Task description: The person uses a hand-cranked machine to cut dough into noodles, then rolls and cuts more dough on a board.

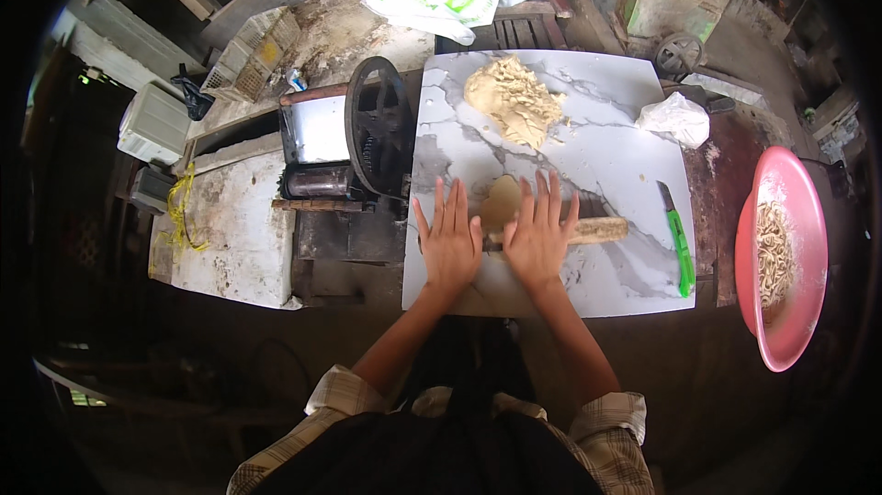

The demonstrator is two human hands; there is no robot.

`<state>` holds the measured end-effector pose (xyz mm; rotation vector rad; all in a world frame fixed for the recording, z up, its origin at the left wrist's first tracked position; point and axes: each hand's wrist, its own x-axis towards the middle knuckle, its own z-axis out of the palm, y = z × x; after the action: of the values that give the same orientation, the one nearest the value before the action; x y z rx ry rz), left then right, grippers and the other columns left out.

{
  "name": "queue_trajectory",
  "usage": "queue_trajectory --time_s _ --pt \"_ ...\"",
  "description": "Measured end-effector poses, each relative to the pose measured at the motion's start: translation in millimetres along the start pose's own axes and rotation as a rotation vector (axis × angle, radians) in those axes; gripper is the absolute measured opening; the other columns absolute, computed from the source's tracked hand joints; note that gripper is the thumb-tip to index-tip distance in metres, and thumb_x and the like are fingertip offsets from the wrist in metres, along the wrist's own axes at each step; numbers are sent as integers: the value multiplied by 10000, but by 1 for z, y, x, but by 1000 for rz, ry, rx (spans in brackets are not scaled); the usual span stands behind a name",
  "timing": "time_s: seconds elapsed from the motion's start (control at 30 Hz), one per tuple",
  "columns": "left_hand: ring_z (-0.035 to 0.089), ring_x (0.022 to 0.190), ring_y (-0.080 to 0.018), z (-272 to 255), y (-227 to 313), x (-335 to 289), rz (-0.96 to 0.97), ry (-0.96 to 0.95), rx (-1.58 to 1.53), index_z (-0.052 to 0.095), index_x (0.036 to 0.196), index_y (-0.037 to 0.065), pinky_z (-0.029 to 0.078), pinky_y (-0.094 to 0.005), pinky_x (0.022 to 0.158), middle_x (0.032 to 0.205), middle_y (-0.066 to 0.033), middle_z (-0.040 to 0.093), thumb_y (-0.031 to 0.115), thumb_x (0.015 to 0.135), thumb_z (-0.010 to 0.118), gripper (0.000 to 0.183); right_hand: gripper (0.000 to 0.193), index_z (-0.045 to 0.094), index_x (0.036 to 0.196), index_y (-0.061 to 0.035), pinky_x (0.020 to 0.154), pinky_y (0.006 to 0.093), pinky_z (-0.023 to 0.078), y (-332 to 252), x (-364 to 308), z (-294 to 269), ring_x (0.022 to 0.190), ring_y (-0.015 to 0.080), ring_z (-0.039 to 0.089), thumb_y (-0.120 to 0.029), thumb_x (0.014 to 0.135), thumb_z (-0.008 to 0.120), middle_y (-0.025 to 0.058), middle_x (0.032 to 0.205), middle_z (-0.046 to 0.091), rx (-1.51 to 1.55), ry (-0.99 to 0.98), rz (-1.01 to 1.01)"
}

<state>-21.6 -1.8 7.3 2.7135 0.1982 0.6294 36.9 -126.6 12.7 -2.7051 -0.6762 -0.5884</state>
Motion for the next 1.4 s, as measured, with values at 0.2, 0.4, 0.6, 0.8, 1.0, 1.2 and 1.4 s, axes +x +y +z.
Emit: queue_trajectory --time_s 0.2,0.4,0.6,0.8,1.0,1.2,1.4 --pt "173 1387 -356 24 -24 91 -42 129 83 277 1355 -124 73 -555 1105 1429 -235 311 272 949 399 580 589 336 1350 9 1096 558 100 4 80 29 1392 307 176 -174 812 495 161 1420 336 -52 133 180" --pt "214 1371 -369 24 -19 29 -10 21 -16 263 1359 -126 145 -516 1109 1420 -259 309 282 939 415 605 641 236 1396 69 1118 508 121 1 25 17 1398 323 164 -198 859 461 215 1450 286 -34 12 142" --pt "230 1370 -349 8 -12 11 7 -51 39 250 1367 -118 193 -494 1105 1422 -255 304 249 911 446 618 630 245 1389 85 1122 499 119 1 0 5 1391 313 199 -192 861 448 235 1437 300 -68 -31 106" --pt "174 1387 -346 29 -26 107 17 119 124 246 1364 -129 135 -517 1112 1429 -266 283 250 932 420 600 590 226 1391 93 1121 497 110 22 78 47 1399 298 172 -203 909 394 226 1442 302 -86 165 292" --pt "204 1374 -358 31 -30 65 6 15 -11 264 1349 -138 158 -511 1108 1412 -276 306 266 936 418 598 566 251 1390 77 1124 468 136 2 45 24 1391 285 202 -201 916 386 208 1437 324 -143 50 288" --pt "242 1363 -356 15 -22 19 96 -110 25 266 1359 -121 174 -504 1105 1415 -255 321 262 926 416 598 540 313 1375 58 1124 450 168 9 -19 12 1364 299 273 -159 890 410 199 1427 344 -61 -65 194" --pt "139 1398 -338 32 -21 114 70 10 56 246 1373 -114 97 -525 1114 1466 -233 234 269 928 410 610 509 341 1364 53 1130 442 151 21 59 30 1378 297 238 -177 911 375 200 1425 347 -142 117 296"
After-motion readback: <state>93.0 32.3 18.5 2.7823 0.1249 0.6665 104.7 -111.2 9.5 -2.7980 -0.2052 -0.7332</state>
